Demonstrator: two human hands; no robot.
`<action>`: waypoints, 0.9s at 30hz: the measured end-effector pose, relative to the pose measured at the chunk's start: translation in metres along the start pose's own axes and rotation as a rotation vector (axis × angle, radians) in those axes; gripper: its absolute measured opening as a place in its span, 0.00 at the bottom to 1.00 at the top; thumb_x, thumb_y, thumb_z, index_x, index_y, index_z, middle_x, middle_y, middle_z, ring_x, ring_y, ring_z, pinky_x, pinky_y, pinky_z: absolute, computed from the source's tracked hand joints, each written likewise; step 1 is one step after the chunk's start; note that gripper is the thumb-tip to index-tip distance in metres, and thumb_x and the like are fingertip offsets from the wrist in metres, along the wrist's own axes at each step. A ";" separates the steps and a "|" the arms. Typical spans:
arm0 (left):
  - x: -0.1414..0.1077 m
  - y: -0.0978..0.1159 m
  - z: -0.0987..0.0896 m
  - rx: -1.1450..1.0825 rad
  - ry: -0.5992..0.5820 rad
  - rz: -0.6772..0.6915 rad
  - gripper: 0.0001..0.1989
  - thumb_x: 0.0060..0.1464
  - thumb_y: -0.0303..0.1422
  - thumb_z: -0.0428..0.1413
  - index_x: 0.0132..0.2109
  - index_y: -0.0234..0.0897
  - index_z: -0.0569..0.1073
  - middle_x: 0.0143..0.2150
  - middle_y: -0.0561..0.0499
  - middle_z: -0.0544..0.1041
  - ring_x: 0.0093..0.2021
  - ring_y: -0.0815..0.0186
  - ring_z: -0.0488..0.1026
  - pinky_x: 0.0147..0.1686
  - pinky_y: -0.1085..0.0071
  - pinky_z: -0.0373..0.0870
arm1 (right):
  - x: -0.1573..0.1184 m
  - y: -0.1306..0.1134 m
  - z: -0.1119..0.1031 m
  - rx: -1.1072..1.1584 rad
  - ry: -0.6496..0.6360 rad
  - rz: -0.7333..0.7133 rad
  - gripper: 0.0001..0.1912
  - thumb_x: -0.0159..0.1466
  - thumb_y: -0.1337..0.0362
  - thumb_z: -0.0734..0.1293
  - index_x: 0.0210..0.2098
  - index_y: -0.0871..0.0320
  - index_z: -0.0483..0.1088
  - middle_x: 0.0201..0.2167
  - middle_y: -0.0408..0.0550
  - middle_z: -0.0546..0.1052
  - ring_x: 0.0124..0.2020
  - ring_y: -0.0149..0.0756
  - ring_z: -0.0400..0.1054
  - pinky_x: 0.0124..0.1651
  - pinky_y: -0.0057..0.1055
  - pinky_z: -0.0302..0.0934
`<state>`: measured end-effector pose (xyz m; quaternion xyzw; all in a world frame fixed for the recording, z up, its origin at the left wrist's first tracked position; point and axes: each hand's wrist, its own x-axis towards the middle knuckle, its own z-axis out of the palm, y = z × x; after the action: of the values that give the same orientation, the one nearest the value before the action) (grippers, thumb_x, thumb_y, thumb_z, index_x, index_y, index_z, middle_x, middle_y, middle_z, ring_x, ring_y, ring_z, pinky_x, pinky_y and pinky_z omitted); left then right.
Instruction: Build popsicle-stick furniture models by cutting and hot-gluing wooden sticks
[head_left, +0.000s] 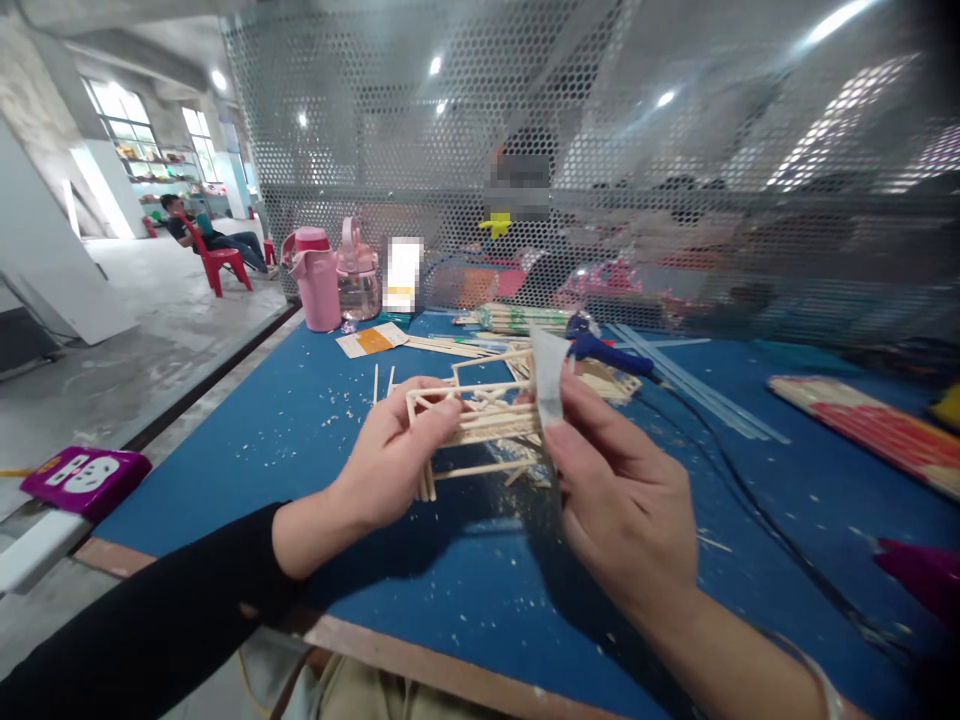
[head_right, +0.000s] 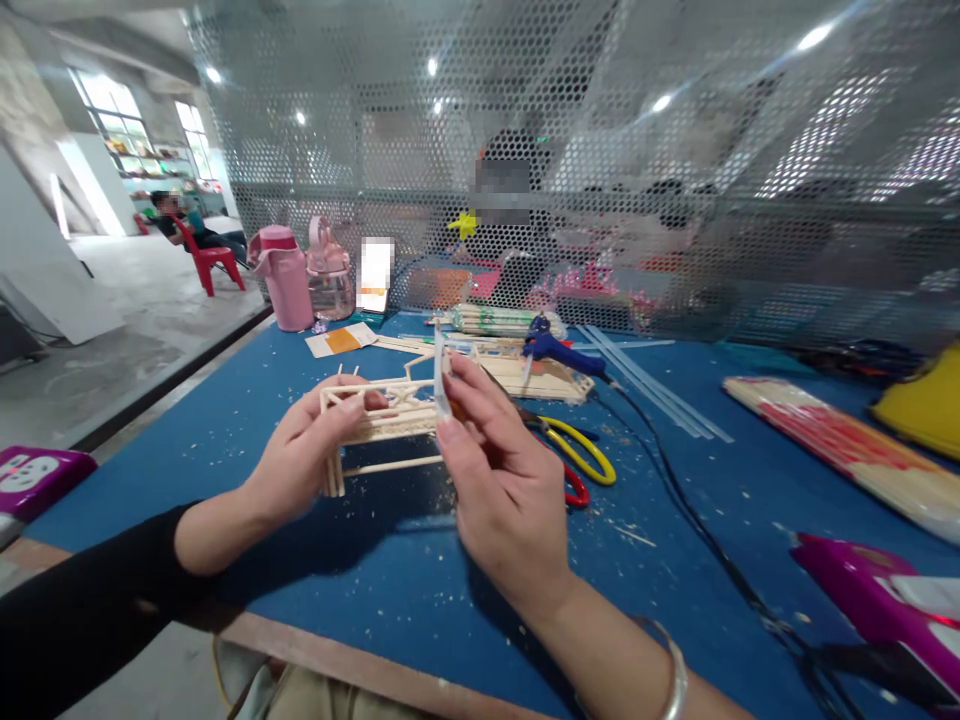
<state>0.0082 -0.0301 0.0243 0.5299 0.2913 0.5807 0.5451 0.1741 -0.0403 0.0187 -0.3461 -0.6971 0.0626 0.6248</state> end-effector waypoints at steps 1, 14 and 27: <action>0.001 0.002 -0.003 0.037 -0.096 -0.003 0.12 0.51 0.37 0.60 0.40 0.35 0.75 0.38 0.47 0.80 0.39 0.63 0.76 0.44 0.67 0.70 | 0.000 0.000 0.000 -0.003 -0.006 -0.018 0.22 0.64 0.69 0.65 0.53 0.38 0.70 0.54 0.39 0.74 0.55 0.39 0.69 0.55 0.41 0.69; 0.002 0.006 -0.003 0.182 -0.345 0.071 0.13 0.57 0.33 0.55 0.47 0.32 0.76 0.46 0.44 0.79 0.47 0.60 0.74 0.51 0.65 0.67 | 0.009 -0.004 -0.015 -0.479 -0.076 -0.496 0.18 0.57 0.73 0.69 0.48 0.60 0.74 0.56 0.60 0.71 0.54 0.47 0.68 0.53 0.43 0.66; -0.003 0.002 0.001 0.306 -0.279 0.163 0.08 0.58 0.33 0.54 0.40 0.35 0.76 0.38 0.47 0.78 0.43 0.60 0.73 0.47 0.66 0.68 | 0.009 -0.006 -0.011 -0.547 -0.162 -0.506 0.18 0.60 0.71 0.66 0.49 0.57 0.73 0.54 0.60 0.72 0.53 0.50 0.68 0.50 0.49 0.65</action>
<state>0.0080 -0.0341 0.0257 0.7033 0.2539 0.4931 0.4447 0.1819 -0.0439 0.0313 -0.3107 -0.7988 -0.2547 0.4479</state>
